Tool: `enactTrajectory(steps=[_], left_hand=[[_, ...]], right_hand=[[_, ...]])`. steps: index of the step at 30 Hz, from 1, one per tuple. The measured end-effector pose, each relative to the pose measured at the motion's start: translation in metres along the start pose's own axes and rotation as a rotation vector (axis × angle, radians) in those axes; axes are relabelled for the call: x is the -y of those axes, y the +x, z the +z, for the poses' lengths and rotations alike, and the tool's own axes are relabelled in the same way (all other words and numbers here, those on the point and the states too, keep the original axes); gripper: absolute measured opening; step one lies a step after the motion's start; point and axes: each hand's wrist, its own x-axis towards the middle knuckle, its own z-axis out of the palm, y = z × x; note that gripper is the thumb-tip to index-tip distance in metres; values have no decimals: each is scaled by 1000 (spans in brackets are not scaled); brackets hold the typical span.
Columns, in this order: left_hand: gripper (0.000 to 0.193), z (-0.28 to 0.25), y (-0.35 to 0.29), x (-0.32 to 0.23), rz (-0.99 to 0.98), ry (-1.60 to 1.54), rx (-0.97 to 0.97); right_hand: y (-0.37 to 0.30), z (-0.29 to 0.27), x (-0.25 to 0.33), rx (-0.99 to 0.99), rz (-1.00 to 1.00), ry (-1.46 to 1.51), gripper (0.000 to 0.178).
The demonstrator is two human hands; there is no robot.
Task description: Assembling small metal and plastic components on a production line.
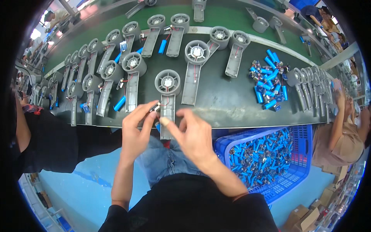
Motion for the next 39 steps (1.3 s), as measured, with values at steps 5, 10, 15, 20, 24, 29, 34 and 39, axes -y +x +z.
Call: enactTrajectory(steps=[5, 10, 15, 20, 24, 29, 34, 39], left_hand=[[26, 5, 7, -16, -72, -94, -3], [28, -3, 94, -61, -2, -384, 53], [28, -40, 263, -56, 54, -121, -28], [25, -64, 403, 36, -12, 51, -22], [22, -58, 440, 90, -119, 49, -46], [28, -75, 448, 149, -107, 389, -69], [30, -65, 426, 109, -13, 715, -116], [24, -65, 395, 67, 13, 645, -129]], right_hand=[[-5, -18, 3, 349, 446, 392, 17], [74, -57, 22, 188, 216, 266, 19], [265, -33, 37, 213, -172, -214, 43], [416, 59, -11, 234, -175, -334, 46], [446, 109, -35, 253, -107, -400, 54], [423, 109, -14, 290, -37, -594, 45], [409, 44, -27, 272, -35, -859, 55], [414, 53, -61, 325, 52, -664, 63]])
